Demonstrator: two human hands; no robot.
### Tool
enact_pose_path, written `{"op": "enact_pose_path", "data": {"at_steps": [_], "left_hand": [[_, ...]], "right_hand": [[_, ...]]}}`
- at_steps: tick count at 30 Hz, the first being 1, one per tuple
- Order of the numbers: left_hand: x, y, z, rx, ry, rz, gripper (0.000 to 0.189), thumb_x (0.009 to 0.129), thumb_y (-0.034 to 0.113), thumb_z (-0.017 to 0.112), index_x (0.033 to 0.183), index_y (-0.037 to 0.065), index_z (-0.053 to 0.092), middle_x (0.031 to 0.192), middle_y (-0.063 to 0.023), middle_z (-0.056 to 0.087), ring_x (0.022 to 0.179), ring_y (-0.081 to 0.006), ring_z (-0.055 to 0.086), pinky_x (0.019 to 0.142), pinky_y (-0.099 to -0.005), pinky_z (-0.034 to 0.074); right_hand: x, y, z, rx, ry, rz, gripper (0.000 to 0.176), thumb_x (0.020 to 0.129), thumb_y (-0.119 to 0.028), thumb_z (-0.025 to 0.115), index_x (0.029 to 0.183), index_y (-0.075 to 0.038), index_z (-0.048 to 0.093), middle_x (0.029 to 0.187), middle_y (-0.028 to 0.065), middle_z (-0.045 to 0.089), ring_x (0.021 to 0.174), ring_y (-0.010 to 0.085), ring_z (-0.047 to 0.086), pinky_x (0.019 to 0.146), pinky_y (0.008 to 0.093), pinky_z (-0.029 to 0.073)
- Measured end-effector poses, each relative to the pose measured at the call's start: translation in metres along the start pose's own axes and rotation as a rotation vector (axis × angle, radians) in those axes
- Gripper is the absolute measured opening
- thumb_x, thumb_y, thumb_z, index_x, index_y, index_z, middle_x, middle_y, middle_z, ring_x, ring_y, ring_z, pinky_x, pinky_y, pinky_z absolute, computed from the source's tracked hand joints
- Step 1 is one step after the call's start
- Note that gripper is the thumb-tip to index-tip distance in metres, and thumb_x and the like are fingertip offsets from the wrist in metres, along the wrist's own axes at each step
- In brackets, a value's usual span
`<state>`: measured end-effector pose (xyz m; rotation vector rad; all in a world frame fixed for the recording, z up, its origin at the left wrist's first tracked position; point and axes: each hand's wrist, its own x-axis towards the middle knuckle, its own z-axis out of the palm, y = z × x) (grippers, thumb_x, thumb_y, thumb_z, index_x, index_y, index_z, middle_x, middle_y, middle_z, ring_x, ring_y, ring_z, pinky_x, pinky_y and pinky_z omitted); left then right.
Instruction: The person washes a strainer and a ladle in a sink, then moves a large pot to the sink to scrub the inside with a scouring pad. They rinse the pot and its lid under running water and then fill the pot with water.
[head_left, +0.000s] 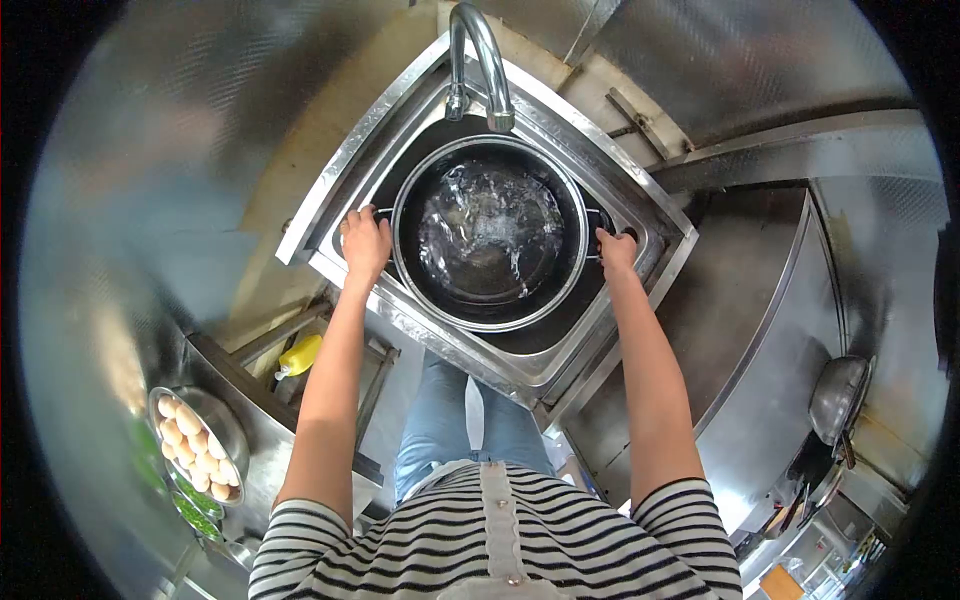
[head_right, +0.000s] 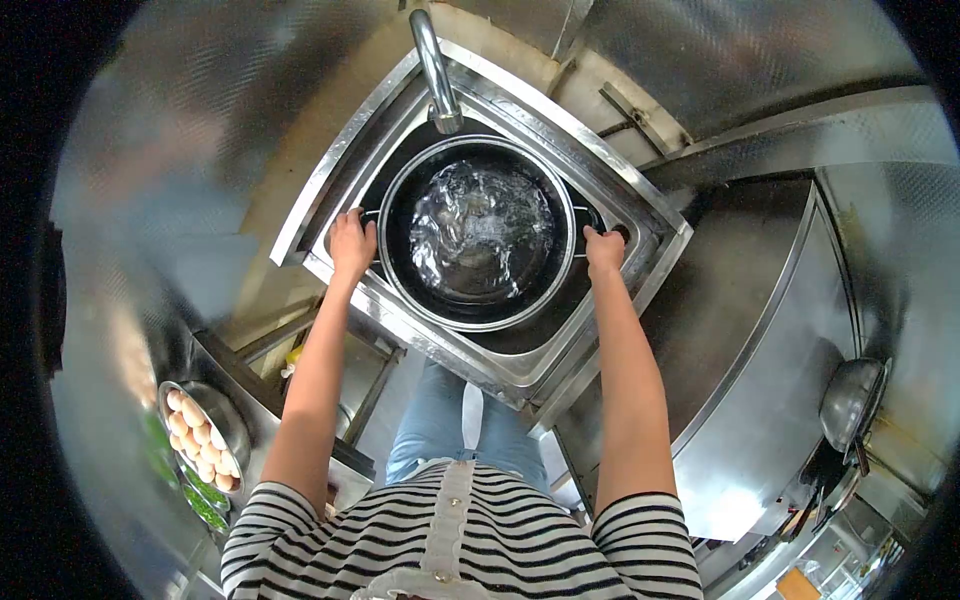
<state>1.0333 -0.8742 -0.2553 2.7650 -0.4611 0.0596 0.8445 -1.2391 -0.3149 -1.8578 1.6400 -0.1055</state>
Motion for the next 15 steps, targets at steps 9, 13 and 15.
{"op": "enact_pose_path", "data": {"at_steps": [9,13,15], "left_hand": [[-0.011,0.012,0.047,-0.311,-0.492,-0.156,0.024,0.072,0.016,0.052,0.092,0.005,0.060,0.090,-0.0222,0.058,0.088,-0.0307,0.057,0.078,-0.0378,0.043],[-0.024,0.017,0.129,-0.731,-0.556,-0.387,0.029,0.068,0.022,0.061,0.093,0.006,0.061,0.089,-0.0143,0.061,0.082,-0.0242,0.059,0.075,-0.0298,0.044],[-0.031,0.042,0.144,-1.013,-0.539,-0.436,0.029,0.069,0.022,0.063,0.093,0.005,0.061,0.088,-0.0101,0.062,0.076,-0.0204,0.058,0.071,-0.0289,0.044]], "right_hand": [[-0.077,-0.068,-0.151,0.623,-0.515,0.123,0.015,0.070,-0.018,0.060,0.067,-0.005,0.054,0.048,0.0006,0.043,0.041,0.0090,0.039,0.037,0.0227,0.030],[-0.163,-0.137,-0.195,0.812,-0.443,-0.074,0.016,0.073,-0.015,0.058,0.073,0.001,0.055,0.051,0.0025,0.046,0.042,0.0093,0.039,0.044,0.0212,0.033],[-0.197,-0.167,-0.207,0.921,-0.423,-0.149,0.016,0.074,-0.014,0.057,0.078,0.002,0.055,0.053,0.0040,0.048,0.044,0.0093,0.041,0.045,0.0216,0.034]]}}
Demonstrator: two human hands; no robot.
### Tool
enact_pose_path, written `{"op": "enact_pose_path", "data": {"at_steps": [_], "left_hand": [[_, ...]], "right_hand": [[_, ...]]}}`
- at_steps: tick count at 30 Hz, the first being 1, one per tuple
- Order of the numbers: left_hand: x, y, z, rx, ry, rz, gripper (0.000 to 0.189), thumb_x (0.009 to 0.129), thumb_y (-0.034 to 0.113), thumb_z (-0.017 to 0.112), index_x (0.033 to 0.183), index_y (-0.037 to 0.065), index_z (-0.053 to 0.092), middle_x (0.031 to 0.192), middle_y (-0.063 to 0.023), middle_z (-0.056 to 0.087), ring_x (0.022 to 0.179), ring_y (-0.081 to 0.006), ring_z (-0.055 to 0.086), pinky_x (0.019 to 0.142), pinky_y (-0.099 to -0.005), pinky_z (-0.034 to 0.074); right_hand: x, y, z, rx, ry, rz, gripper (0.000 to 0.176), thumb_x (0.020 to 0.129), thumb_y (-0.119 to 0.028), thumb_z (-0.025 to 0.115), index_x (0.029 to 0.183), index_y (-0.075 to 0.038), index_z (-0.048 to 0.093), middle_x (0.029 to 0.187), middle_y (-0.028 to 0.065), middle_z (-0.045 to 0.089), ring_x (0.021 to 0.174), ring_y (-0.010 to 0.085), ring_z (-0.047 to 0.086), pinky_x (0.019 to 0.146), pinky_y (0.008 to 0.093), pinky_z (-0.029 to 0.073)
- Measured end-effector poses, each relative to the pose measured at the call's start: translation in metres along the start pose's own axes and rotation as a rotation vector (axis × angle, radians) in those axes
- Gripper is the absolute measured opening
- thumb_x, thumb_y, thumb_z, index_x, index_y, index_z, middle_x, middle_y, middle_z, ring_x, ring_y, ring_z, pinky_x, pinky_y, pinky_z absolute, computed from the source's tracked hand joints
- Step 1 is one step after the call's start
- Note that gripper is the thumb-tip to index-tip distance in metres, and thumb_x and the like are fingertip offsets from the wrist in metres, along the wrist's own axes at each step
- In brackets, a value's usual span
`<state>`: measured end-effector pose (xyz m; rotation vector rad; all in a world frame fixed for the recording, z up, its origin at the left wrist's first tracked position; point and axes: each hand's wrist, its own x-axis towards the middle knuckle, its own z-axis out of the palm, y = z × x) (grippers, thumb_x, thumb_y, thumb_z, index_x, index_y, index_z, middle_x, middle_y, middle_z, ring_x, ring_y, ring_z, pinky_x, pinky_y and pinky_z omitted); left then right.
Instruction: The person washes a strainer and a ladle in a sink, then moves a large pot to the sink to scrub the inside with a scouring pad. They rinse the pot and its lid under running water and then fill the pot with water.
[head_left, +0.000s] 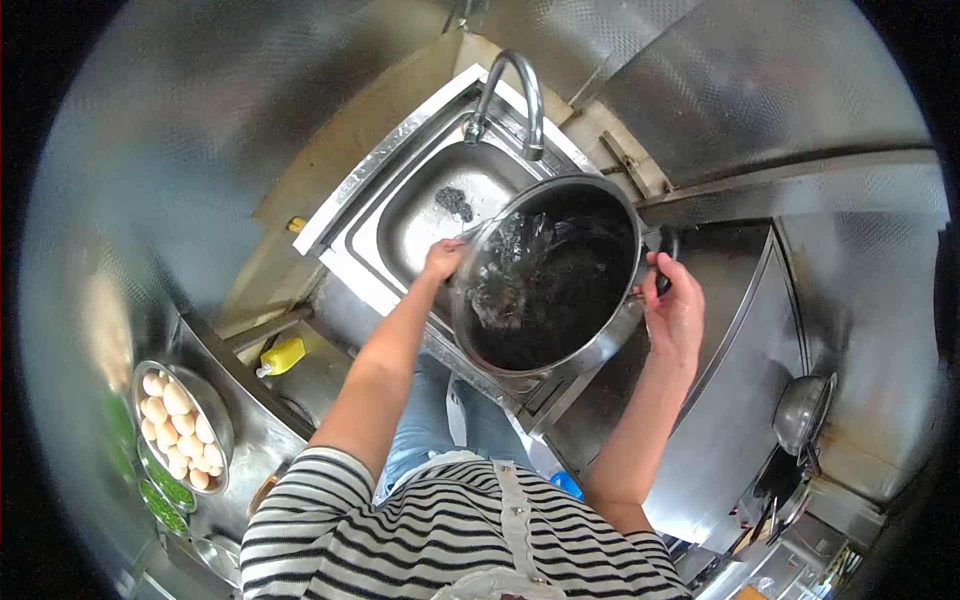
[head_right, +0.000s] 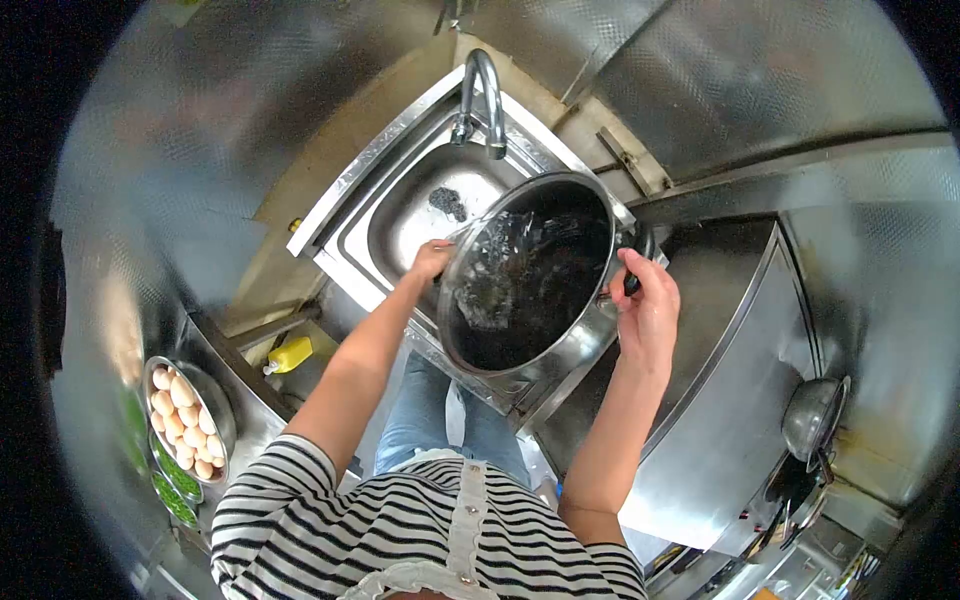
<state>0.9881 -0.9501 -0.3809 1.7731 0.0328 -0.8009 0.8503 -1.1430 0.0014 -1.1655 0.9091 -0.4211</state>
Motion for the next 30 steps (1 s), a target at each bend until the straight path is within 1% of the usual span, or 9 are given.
{"op": "enact_pose_path", "data": {"at_steps": [6,9,11,12,13,16,19,23,30], "left_hand": [[-0.043,0.072,0.059,-0.178,-0.074,-0.253,0.036,0.073,0.031,0.057,0.096,0.003,0.060,0.086,-0.0087,0.061,0.073,-0.0165,0.054,0.067,-0.0299,0.043],[-0.041,0.067,0.084,-0.144,-0.207,-0.082,0.036,0.075,0.031,0.052,0.095,0.002,0.060,0.083,-0.0102,0.061,0.073,-0.0173,0.054,0.067,-0.0310,0.043],[-0.055,0.077,0.095,-0.719,-0.310,-0.073,0.036,0.075,0.031,0.048,0.092,0.001,0.060,0.081,-0.0112,0.060,0.072,-0.0181,0.053,0.065,-0.0316,0.042],[-0.050,0.061,0.096,-0.090,-0.135,0.327,0.035,0.073,0.030,0.048,0.088,0.001,0.061,0.078,-0.0105,0.058,0.068,-0.0178,0.052,0.060,-0.0320,0.040],[-0.043,0.050,0.103,-0.096,-0.132,0.325,0.035,0.073,0.030,0.048,0.088,0.001,0.061,0.078,-0.0105,0.058,0.068,-0.0178,0.052,0.060,-0.0320,0.040],[-0.059,0.076,0.098,-0.558,-0.298,-0.347,0.033,0.073,0.031,0.048,0.083,0.002,0.060,0.072,-0.0088,0.054,0.062,-0.0165,0.048,0.056,-0.0321,0.037],[-0.041,0.027,0.121,-0.454,-0.432,-0.154,0.031,0.074,0.029,0.047,0.086,0.002,0.059,0.073,-0.0083,0.053,0.062,-0.0161,0.047,0.055,-0.0313,0.037],[-0.059,0.033,0.134,-0.423,-0.166,-0.198,0.022,0.073,0.023,0.048,0.087,0.006,0.053,0.073,-0.0033,0.049,0.068,-0.0139,0.045,0.059,-0.0260,0.036],[-0.054,0.002,0.156,-0.612,-0.725,-0.195,0.021,0.079,0.016,0.045,0.091,0.008,0.060,0.079,-0.0025,0.057,0.067,-0.0106,0.049,0.060,-0.0246,0.039]], "right_hand": [[-0.048,-0.048,0.084,-0.159,-0.314,-0.102,0.029,0.079,-0.012,0.049,0.101,0.007,0.049,0.068,0.0100,0.055,0.053,0.0083,0.045,0.050,0.0165,0.035],[-0.054,-0.053,0.112,-0.213,-0.369,-0.119,0.029,0.079,-0.010,0.048,0.102,0.007,0.048,0.071,0.0113,0.056,0.057,0.0077,0.046,0.051,0.0159,0.034],[-0.054,-0.053,0.124,-0.221,-0.395,-0.100,0.029,0.078,-0.009,0.047,0.103,0.007,0.048,0.073,0.0123,0.057,0.060,0.0075,0.047,0.054,0.0164,0.035],[-0.055,-0.051,0.129,-0.209,-0.390,-0.081,0.030,0.078,-0.008,0.047,0.103,0.007,0.048,0.074,0.0129,0.057,0.060,0.0076,0.047,0.055,0.0169,0.036],[-0.055,-0.049,0.134,-0.196,-0.385,-0.060,0.030,0.078,-0.008,0.047,0.103,0.008,0.047,0.075,0.0134,0.058,0.060,0.0077,0.047,0.057,0.0174,0.036],[-0.057,-0.043,0.142,-0.188,-0.411,-0.017,0.031,0.077,-0.007,0.046,0.104,0.009,0.046,0.078,0.0160,0.058,0.060,0.0088,0.047,0.060,0.0200,0.038],[-0.058,-0.038,0.147,-0.203,-0.432,0.028,0.032,0.077,-0.006,0.046,0.105,0.009,0.045,0.080,0.0187,0.058,0.059,0.0097,0.047,0.063,0.0221,0.040],[-0.060,-0.034,0.148,-0.124,-0.489,0.102,0.040,0.073,-0.004,0.050,0.109,0.009,0.037,0.078,0.0137,0.060,0.064,0.0082,0.048,0.064,0.0199,0.037],[-0.070,-0.035,0.139,-0.159,-0.417,0.050,0.032,0.077,-0.007,0.047,0.104,0.009,0.043,0.082,0.0208,0.057,0.063,0.0114,0.049,0.066,0.0228,0.040]]}}
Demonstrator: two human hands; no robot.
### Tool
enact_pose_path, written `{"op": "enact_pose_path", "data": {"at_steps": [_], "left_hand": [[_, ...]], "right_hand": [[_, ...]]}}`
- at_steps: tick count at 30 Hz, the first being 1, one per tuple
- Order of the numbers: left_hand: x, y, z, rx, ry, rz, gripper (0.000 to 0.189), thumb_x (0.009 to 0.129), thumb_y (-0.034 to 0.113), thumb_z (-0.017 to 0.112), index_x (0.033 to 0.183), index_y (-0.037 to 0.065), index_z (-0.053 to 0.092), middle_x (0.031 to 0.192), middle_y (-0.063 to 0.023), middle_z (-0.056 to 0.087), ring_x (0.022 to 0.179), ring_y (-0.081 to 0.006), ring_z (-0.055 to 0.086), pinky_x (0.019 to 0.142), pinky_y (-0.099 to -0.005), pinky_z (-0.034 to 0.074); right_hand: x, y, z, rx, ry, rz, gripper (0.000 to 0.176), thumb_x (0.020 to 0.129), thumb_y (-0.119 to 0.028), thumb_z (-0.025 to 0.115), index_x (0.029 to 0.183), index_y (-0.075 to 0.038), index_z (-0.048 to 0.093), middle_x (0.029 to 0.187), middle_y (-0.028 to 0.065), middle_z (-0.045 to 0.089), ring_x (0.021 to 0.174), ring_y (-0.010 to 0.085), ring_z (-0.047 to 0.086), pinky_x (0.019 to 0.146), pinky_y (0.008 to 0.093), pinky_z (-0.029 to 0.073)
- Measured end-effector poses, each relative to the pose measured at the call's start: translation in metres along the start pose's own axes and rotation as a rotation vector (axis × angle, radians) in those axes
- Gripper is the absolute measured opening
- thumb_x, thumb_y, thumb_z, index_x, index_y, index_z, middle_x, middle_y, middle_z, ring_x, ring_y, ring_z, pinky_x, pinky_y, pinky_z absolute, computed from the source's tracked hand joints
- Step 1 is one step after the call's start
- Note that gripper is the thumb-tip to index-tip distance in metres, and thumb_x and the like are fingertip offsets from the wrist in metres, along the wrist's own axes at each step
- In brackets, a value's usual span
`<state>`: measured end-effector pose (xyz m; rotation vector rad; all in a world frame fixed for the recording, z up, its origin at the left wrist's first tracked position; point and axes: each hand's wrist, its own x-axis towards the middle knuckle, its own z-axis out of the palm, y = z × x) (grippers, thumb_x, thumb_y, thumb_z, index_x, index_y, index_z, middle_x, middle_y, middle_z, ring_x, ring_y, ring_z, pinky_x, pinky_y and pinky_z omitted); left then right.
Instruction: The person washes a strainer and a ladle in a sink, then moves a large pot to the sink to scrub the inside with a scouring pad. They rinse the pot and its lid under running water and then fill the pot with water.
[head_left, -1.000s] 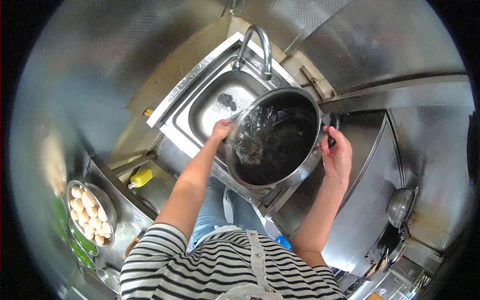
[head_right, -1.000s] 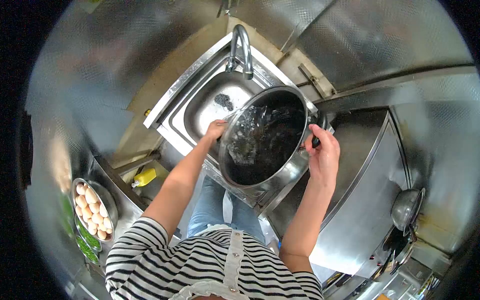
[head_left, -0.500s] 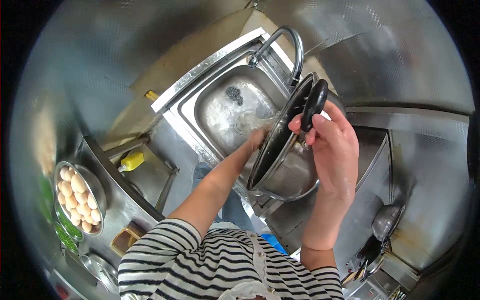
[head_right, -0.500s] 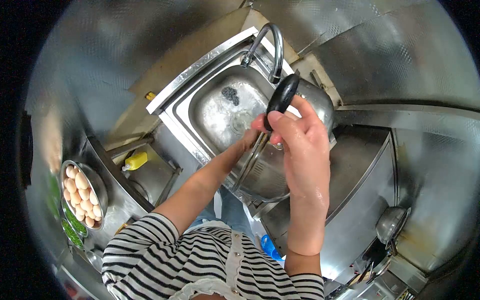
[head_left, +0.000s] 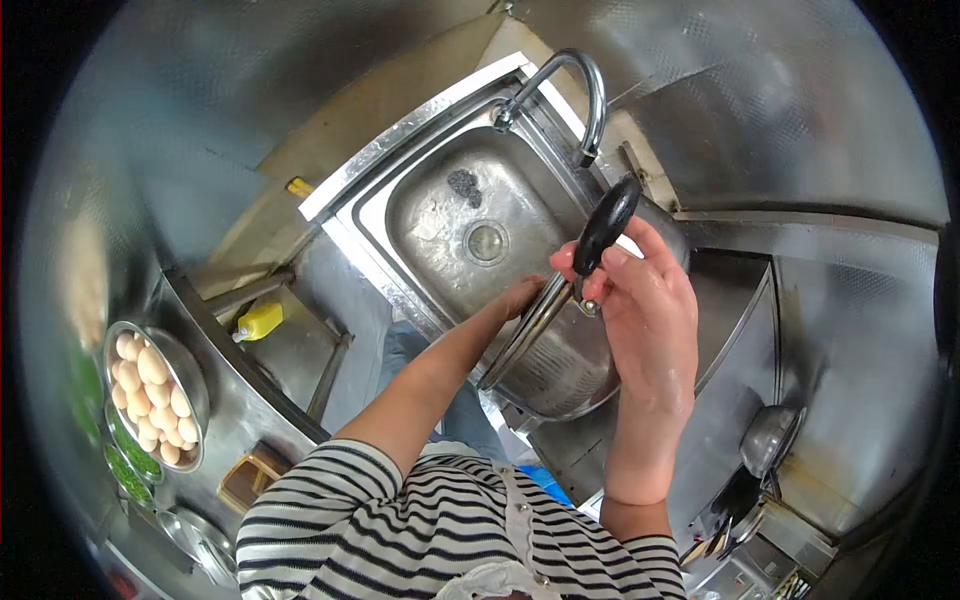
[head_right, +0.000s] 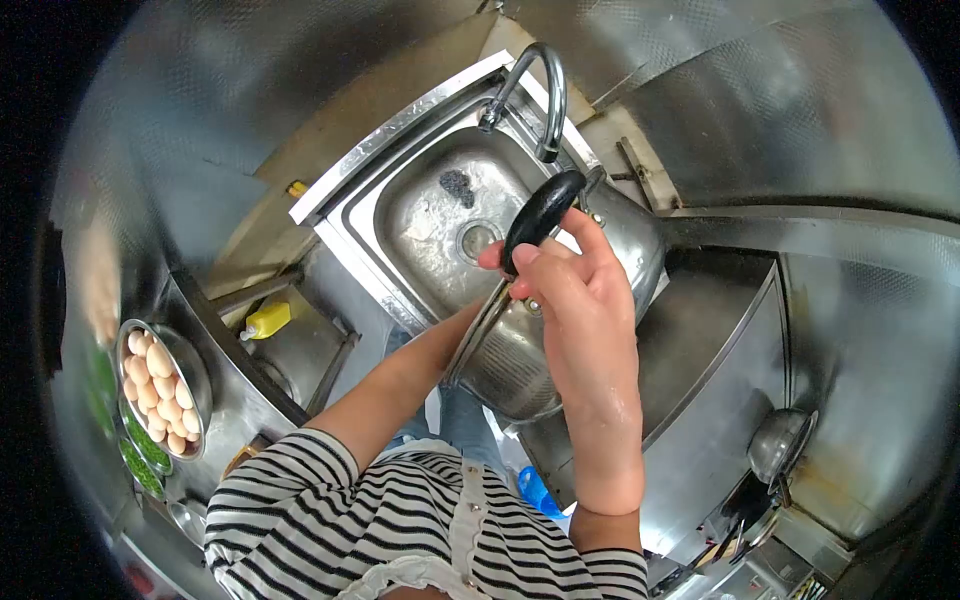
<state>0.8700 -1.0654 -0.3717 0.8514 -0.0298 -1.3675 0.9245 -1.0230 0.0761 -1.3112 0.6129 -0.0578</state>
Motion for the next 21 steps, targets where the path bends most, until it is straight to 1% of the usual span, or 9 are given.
{"op": "enact_pose_path", "data": {"at_steps": [1,3,4,9,14,16,17,19,21], "left_hand": [[0.001,-0.002,-0.002,0.005,-0.004,-0.001,0.021,0.079,0.016,0.045,0.091,0.008,0.060,0.079,-0.0025,0.057,0.067,-0.0106,0.049,0.060,-0.0246,0.039],[-0.009,0.007,0.001,0.447,0.312,0.526,0.022,0.080,0.015,0.043,0.091,0.007,0.061,0.082,-0.0033,0.059,0.073,-0.0113,0.053,0.066,-0.0248,0.041],[-0.027,0.026,0.004,-0.052,0.301,0.096,0.025,0.081,0.015,0.044,0.096,0.006,0.060,0.089,-0.0043,0.060,0.079,-0.0126,0.054,0.071,-0.0256,0.042],[-0.039,0.076,-0.029,0.044,0.728,0.236,0.025,0.081,0.016,0.046,0.100,0.005,0.058,0.093,-0.0074,0.060,0.086,-0.0149,0.054,0.077,-0.0286,0.041],[-0.078,0.133,-0.077,-0.478,0.633,0.351,0.029,0.080,0.016,0.047,0.107,0.006,0.052,0.099,-0.0083,0.057,0.091,-0.0214,0.055,0.080,-0.0338,0.042],[-0.091,0.132,-0.085,1.503,0.700,-0.099,0.028,0.079,0.018,0.047,0.106,0.010,0.052,0.099,-0.0113,0.056,0.095,-0.0257,0.053,0.079,-0.0364,0.043],[-0.092,0.140,-0.073,1.509,0.699,-0.093,0.028,0.079,0.018,0.047,0.106,0.010,0.052,0.099,-0.0113,0.056,0.095,-0.0257,0.053,0.079,-0.0364,0.043],[-0.097,0.150,-0.046,1.485,1.079,0.295,0.029,0.078,0.024,0.047,0.104,0.013,0.054,0.097,-0.0146,0.057,0.090,-0.0287,0.055,0.076,-0.0404,0.044],[-0.087,0.148,-0.036,1.368,0.966,0.160,0.029,0.078,0.028,0.046,0.101,0.015,0.057,0.084,-0.0144,0.060,0.078,-0.0292,0.058,0.071,-0.0438,0.045]], "right_hand": [[-0.003,0.000,-0.001,-0.001,0.036,-0.002,0.031,0.077,-0.008,0.047,0.103,0.009,0.044,0.082,0.0201,0.057,0.064,0.0119,0.050,0.065,0.0221,0.040],[-0.009,-0.002,-0.013,0.013,0.054,-0.025,0.030,0.078,-0.008,0.046,0.102,0.009,0.045,0.080,0.0184,0.057,0.065,0.0122,0.050,0.063,0.0213,0.040],[-0.012,-0.003,-0.022,0.025,0.068,-0.044,0.029,0.078,-0.009,0.046,0.101,0.009,0.046,0.078,0.0167,0.056,0.066,0.0126,0.051,0.061,0.0204,0.039],[-0.027,-0.008,-0.092,-0.042,0.302,-0.159,0.027,0.079,-0.014,0.052,0.096,0.005,0.051,0.062,0.0045,0.050,0.047,0.0081,0.040,0.047,0.0196,0.034],[-0.043,-0.006,-0.136,0.102,0.465,-0.252,0.009,0.076,-0.009,0.055,0.078,-0.003,0.049,0.046,-0.0028,0.039,0.035,0.0051,0.030,0.039,0.0190,0.025],[-0.048,-0.013,-0.133,0.128,0.439,-0.289,0.007,0.076,-0.008,0.054,0.078,-0.003,0.049,0.046,-0.0029,0.038,0.035,0.0045,0.029,0.038,0.0189,0.022],[-0.047,-0.017,-0.130,0.132,0.443,-0.295,0.007,0.076,-0.008,0.054,0.078,-0.003,0.049,0.046,-0.0029,0.038,0.035,0.0045,0.029,0.038,0.0189,0.022],[-0.049,-0.020,-0.123,0.147,0.418,-0.308,0.008,0.076,-0.008,0.054,0.079,-0.002,0.049,0.047,-0.0026,0.038,0.036,0.0042,0.029,0.038,0.0187,0.022],[-0.050,-0.019,-0.122,0.139,0.408,-0.301,0.009,0.076,-0.008,0.054,0.080,-0.002,0.050,0.048,-0.0024,0.038,0.038,0.0037,0.030,0.038,0.0185,0.023]]}}
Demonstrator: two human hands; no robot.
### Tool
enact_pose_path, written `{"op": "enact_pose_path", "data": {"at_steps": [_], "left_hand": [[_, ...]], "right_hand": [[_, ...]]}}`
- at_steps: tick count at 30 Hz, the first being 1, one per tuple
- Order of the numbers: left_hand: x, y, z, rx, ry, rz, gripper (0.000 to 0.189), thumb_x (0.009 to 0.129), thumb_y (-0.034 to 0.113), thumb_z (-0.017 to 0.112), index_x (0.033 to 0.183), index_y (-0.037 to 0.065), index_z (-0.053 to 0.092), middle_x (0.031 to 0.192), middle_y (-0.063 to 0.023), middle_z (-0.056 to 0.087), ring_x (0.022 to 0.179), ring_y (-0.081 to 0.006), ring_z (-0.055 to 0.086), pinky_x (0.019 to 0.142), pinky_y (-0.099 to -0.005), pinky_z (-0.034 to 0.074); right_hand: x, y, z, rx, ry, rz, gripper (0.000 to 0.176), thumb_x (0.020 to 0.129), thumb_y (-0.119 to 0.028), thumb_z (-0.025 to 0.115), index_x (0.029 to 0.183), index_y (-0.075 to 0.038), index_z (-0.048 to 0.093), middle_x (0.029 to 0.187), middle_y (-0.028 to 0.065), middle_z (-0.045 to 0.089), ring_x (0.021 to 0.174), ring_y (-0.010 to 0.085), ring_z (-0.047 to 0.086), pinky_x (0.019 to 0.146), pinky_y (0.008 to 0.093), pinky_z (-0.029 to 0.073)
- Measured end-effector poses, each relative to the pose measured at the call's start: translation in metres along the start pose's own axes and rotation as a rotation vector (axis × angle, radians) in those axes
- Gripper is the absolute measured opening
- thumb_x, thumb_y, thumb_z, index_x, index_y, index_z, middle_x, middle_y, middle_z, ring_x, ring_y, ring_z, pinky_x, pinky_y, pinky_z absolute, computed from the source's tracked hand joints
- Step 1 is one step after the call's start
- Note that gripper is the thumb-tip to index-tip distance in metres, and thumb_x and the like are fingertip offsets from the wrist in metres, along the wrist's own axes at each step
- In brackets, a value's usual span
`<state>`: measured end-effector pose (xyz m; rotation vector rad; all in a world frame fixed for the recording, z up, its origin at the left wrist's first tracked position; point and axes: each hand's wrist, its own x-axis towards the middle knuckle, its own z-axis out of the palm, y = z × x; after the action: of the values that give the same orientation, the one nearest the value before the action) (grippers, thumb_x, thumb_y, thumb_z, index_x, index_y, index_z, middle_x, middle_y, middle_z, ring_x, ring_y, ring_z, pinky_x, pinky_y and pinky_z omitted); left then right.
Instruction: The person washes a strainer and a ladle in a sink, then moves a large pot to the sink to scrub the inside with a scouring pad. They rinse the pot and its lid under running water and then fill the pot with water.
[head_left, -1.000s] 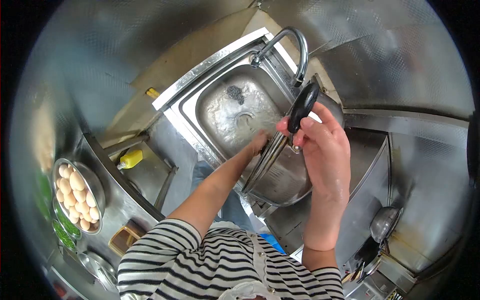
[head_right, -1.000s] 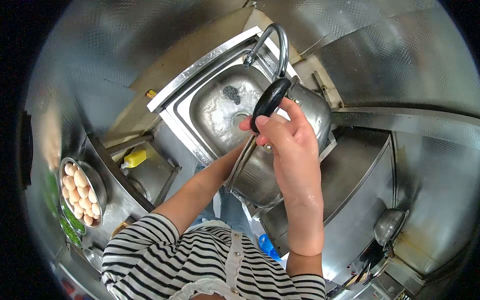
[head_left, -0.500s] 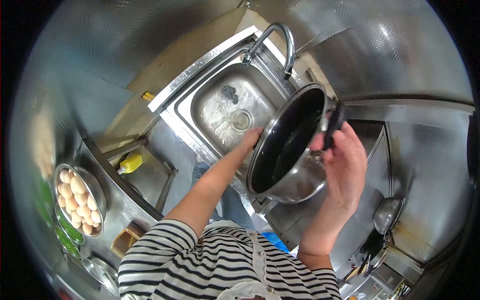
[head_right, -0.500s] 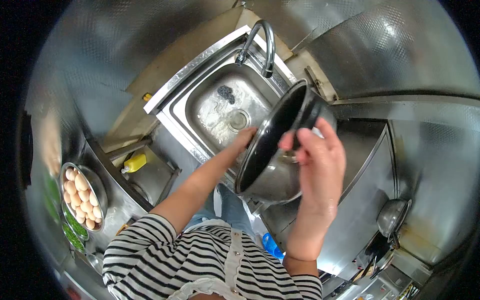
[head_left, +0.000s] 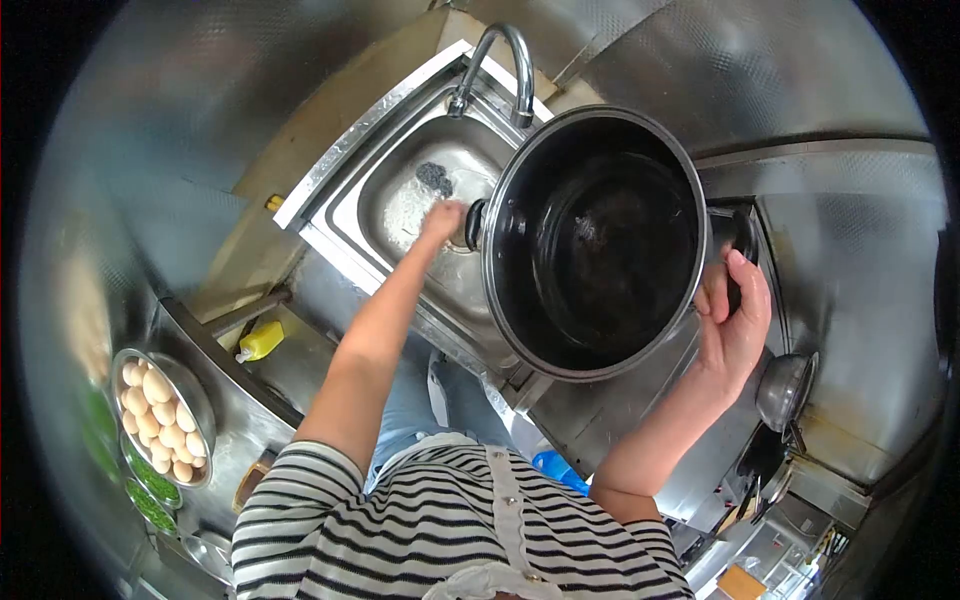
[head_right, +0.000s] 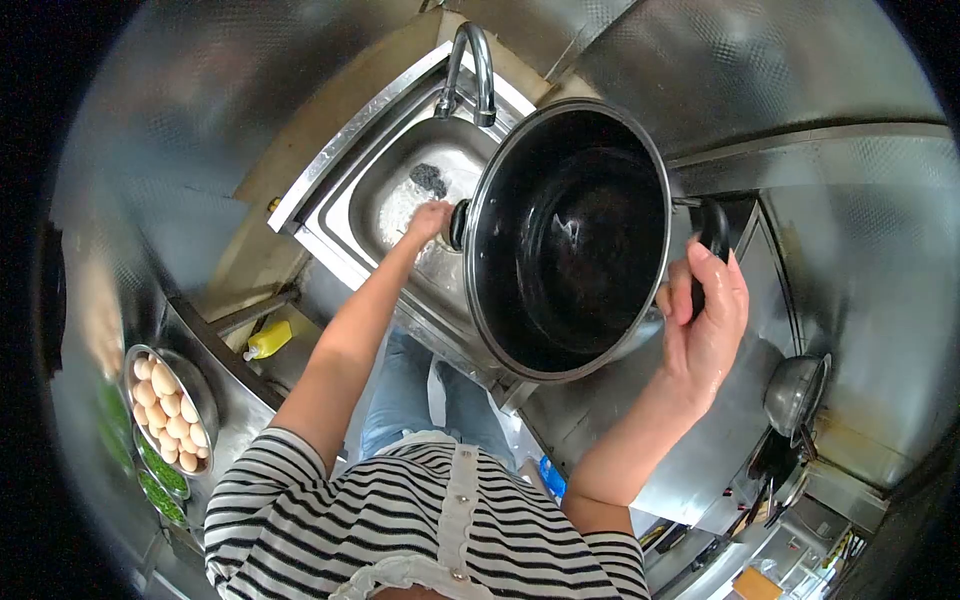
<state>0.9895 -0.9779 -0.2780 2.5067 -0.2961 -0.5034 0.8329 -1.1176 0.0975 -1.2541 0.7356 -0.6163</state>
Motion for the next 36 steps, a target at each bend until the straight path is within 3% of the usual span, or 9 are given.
{"op": "enact_pose_path", "data": {"at_steps": [2,3,8,14,22,28,31,33,36], "left_hand": [[-0.009,0.023,0.004,-1.342,-0.762,-0.526,0.043,0.088,0.038,0.029,0.073,0.006,0.053,0.058,-0.0088,0.054,0.049,-0.0195,0.052,0.051,-0.0341,0.046],[-0.008,0.022,0.005,-1.339,-0.762,-0.521,0.043,0.088,0.038,0.029,0.073,0.006,0.053,0.058,-0.0088,0.054,0.049,-0.0195,0.052,0.051,-0.0341,0.046],[0.002,0.012,-0.039,-0.922,-0.396,-0.314,0.057,0.082,0.056,0.035,0.068,0.003,0.052,0.056,-0.0043,0.050,0.044,-0.0145,0.046,0.042,-0.0283,0.039],[0.031,-0.032,-0.113,-0.161,0.175,-0.007,0.062,0.075,0.056,0.045,0.081,-0.005,0.058,0.074,-0.0265,0.057,0.076,-0.0386,0.057,0.068,-0.0413,0.043],[0.038,-0.067,-0.116,0.066,0.165,-0.023,0.049,0.079,0.041,0.048,0.097,-0.004,0.052,0.085,-0.0285,0.056,0.085,-0.0397,0.054,0.075,-0.0431,0.042],[0.030,-0.065,-0.109,0.236,0.142,-0.019,0.037,0.081,0.033,0.048,0.088,-0.002,0.050,0.081,-0.0254,0.058,0.081,-0.0382,0.056,0.071,-0.0437,0.044],[0.034,-0.064,-0.106,0.344,0.142,0.089,0.035,0.080,0.031,0.049,0.088,-0.003,0.049,0.080,-0.0237,0.058,0.077,-0.0365,0.057,0.069,-0.0426,0.045],[0.040,-0.068,-0.101,0.445,0.146,0.139,0.032,0.080,0.030,0.049,0.086,-0.002,0.049,0.080,-0.0218,0.058,0.074,-0.0338,0.058,0.066,-0.0408,0.047],[0.047,-0.074,-0.088,0.569,0.147,0.167,0.028,0.080,0.028,0.049,0.083,0.000,0.049,0.078,-0.0189,0.059,0.071,-0.0288,0.060,0.063,-0.0377,0.048]], "right_hand": [[0.002,0.001,0.000,-0.013,-0.009,0.024,0.008,0.076,-0.009,0.053,0.079,-0.002,0.050,0.048,-0.0026,0.038,0.039,0.0033,0.031,0.039,0.0181,0.024],[0.001,-0.003,0.001,-0.044,0.006,0.022,0.007,0.076,-0.009,0.053,0.076,-0.003,0.049,0.048,-0.0023,0.038,0.040,0.0043,0.032,0.040,0.0189,0.027],[0.034,0.020,-0.046,-0.298,0.156,0.032,0.012,0.073,-0.011,0.058,0.068,-0.006,0.049,0.048,-0.0022,0.039,0.042,0.0071,0.037,0.044,0.0220,0.035],[0.089,0.153,-0.097,-0.565,0.230,0.292,0.014,0.067,-0.012,0.062,0.070,-0.007,0.049,0.052,0.0002,0.047,0.043,0.0097,0.044,0.035,0.0271,0.034],[0.109,0.284,-0.098,-0.657,0.183,0.538,0.015,0.071,-0.010,0.059,0.082,-0.005,0.052,0.062,0.0013,0.051,0.052,0.0123,0.049,0.044,0.0309,0.041],[0.126,0.352,-0.121,-0.909,0.174,0.432,0.027,0.073,-0.015,0.060,0.091,0.001,0.049,0.069,0.0080,0.055,0.056,0.0168,0.054,0.041,0.0300,0.043],[0.125,0.353,-0.118,-1.268,0.237,0.098,0.031,0.074,-0.016,0.058,0.094,0.005,0.048,0.080,0.0155,0.058,0.060,0.0248,0.059,0.045,0.0332,0.047],[0.123,0.324,-0.103,-1.237,0.067,0.527,0.039,0.075,-0.019,0.055,0.103,0.006,0.046,0.102,0.0256,0.052,0.098,0.0371,0.050,0.085,0.0421,0.039],[0.126,0.332,-0.103,-1.264,0.047,0.528,0.035,0.075,-0.017,0.051,0.100,0.008,0.046,0.101,0.0270,0.052,0.098,0.0369,0.050,0.084,0.0425,0.040]]}}
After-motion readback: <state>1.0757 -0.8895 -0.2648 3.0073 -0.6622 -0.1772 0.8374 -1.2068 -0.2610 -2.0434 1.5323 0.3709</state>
